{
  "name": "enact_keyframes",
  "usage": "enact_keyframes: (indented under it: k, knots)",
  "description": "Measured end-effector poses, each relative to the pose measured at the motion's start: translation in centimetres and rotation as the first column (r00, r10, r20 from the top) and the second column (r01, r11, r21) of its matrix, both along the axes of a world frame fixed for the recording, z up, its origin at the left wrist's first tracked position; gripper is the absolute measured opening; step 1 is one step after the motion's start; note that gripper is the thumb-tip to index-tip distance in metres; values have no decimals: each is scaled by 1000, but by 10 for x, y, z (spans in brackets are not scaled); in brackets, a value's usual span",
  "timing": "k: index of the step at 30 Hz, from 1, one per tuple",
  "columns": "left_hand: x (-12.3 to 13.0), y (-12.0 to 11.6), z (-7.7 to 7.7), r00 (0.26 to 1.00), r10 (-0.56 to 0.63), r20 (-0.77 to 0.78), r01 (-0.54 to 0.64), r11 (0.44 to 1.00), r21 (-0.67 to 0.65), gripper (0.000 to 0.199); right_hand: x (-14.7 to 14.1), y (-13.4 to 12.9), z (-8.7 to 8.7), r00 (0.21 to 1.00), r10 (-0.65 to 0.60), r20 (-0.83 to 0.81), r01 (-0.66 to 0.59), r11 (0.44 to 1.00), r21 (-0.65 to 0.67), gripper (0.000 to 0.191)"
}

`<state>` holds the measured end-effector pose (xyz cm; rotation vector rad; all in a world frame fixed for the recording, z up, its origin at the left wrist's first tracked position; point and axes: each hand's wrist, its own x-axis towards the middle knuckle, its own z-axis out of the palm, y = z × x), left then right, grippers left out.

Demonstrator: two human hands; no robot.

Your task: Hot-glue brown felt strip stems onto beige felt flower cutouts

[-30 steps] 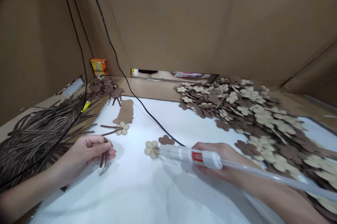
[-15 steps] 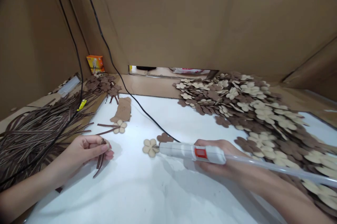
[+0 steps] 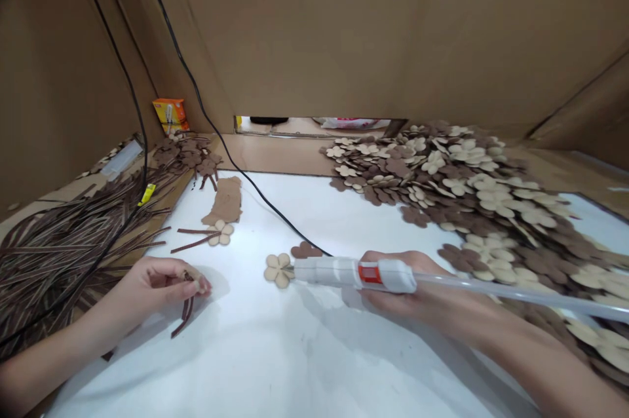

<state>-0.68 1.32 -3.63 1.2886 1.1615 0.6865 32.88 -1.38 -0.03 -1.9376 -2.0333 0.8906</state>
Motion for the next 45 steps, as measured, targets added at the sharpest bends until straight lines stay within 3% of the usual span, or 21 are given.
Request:
enact_keyframes:
  k: [8, 12, 14, 18, 20, 23, 27, 37, 42, 45]
  knots:
    - [-1, 0, -2, 999, -19, -44, 19, 1000, 4, 19, 0, 0, 0, 1000, 25, -3, -25, 999, -46, 20]
    - [-1, -3, 5, 986, -135, -94, 147, 979, 138, 19, -4, 1, 3, 1000, 8, -3, -8, 998, -57, 23]
    - [3, -2, 13, 946, -259, -196, 305, 916, 261, 14, -7, 1, 7, 1000, 26, -4, -27, 999, -44, 24]
    - [25, 8, 24, 748, -524, -408, 657, 676, 335, 11, -8, 0, 9, 997, 73, -6, -73, 997, 15, 23]
    - [37, 14, 26, 650, -596, -470, 755, 576, 313, 13, -4, 1, 4, 995, 97, -40, -96, 995, 12, 22]
    - [50, 20, 24, 576, -632, -519, 813, 507, 285, 14, 4, 5, -9, 986, 130, -103, -133, 991, -18, 22]
    - [54, 20, 22, 556, -628, -544, 824, 503, 261, 15, 12, 6, -17, 977, 175, -121, -177, 984, -4, 23]
    - [54, 18, 19, 558, -632, -538, 822, 509, 256, 15, 18, 7, -14, 978, 157, -139, -168, 983, -71, 33]
    - [54, 19, 18, 560, -634, -533, 822, 505, 263, 15, 16, 4, -13, 971, 99, -218, -120, 989, -83, 29]
    - [55, 19, 17, 565, -628, -535, 817, 514, 260, 15, 15, 0, -10, 978, 54, -202, -57, 998, -8, 31]
